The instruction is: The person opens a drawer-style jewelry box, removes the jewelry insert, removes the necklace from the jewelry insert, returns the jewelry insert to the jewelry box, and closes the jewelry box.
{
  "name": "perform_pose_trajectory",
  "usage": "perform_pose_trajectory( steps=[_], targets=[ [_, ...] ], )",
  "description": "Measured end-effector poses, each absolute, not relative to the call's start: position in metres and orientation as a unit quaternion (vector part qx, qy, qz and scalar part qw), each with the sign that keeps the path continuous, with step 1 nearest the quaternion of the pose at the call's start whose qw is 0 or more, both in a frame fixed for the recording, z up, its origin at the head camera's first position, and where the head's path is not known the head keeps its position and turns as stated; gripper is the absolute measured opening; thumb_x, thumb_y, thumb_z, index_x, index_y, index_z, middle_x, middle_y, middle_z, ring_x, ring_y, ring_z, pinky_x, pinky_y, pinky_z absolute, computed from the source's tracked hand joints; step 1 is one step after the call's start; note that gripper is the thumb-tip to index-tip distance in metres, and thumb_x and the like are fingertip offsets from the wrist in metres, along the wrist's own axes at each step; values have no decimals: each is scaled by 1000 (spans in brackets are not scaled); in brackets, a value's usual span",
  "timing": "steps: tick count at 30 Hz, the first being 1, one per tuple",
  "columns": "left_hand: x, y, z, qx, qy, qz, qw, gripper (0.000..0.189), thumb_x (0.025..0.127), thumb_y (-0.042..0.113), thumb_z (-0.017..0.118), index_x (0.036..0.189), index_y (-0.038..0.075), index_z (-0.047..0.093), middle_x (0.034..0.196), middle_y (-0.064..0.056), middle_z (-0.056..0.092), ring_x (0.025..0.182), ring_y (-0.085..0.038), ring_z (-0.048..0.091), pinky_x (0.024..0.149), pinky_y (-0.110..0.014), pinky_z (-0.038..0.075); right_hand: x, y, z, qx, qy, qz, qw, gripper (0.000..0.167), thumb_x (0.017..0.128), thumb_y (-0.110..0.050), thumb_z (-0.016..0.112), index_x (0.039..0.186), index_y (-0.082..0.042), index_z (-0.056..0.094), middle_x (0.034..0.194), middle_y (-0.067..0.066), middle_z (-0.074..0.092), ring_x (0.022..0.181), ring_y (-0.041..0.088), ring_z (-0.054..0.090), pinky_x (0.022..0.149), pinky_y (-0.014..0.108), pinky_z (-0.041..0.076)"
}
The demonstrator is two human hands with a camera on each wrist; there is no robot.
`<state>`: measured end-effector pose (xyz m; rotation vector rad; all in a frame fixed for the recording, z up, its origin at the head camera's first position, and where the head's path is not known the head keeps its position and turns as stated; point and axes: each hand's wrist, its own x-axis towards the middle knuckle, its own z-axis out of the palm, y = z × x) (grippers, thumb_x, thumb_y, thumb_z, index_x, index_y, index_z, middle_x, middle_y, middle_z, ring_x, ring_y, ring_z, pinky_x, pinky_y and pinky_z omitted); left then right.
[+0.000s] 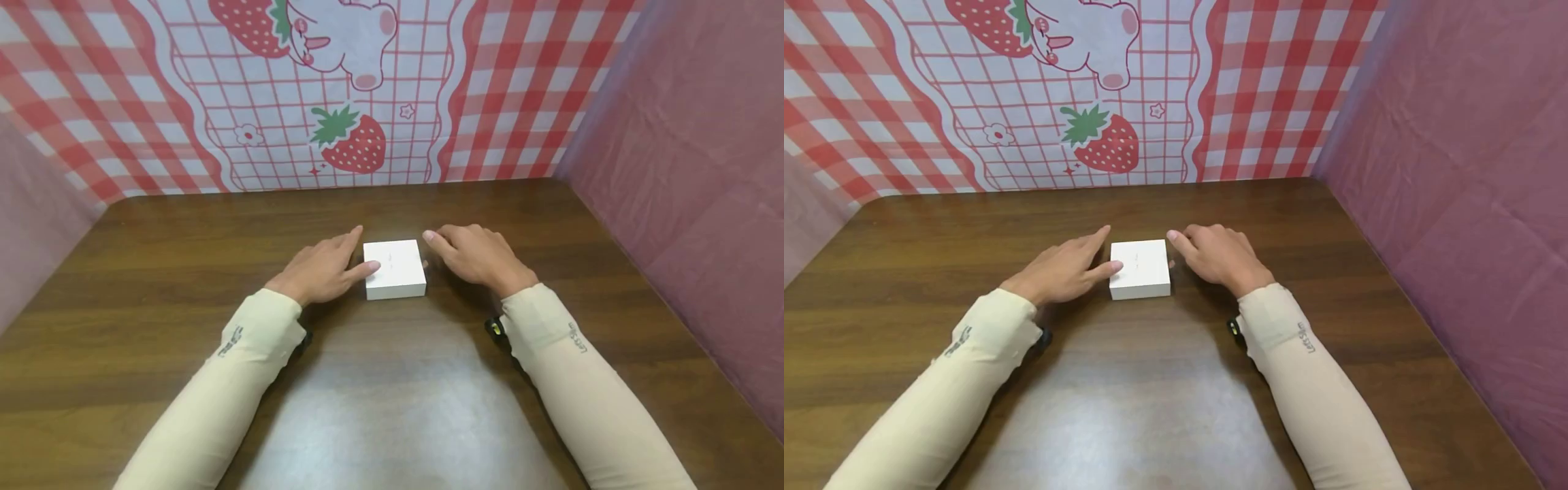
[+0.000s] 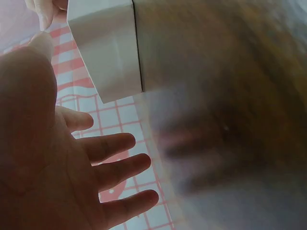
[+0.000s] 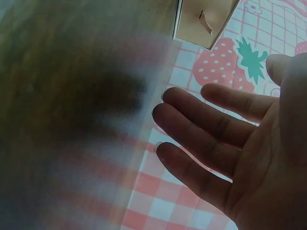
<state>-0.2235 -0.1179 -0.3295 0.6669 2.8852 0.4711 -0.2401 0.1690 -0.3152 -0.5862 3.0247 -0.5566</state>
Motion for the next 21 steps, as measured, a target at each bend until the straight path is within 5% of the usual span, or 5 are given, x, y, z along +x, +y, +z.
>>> perform_pose_trajectory(
  steps=[21],
  targets=[
    [-219, -100, -331, 228, 960, 150, 70, 100, 89, 79, 42, 161, 14, 17, 161, -12, 29, 143, -32, 35, 111, -53, 33, -240, 168, -316, -202, 967, -154, -4, 65, 103, -62, 32, 126, -12, 67, 114, 5, 70, 106, 27, 65, 90, 55, 47]
  ],
)
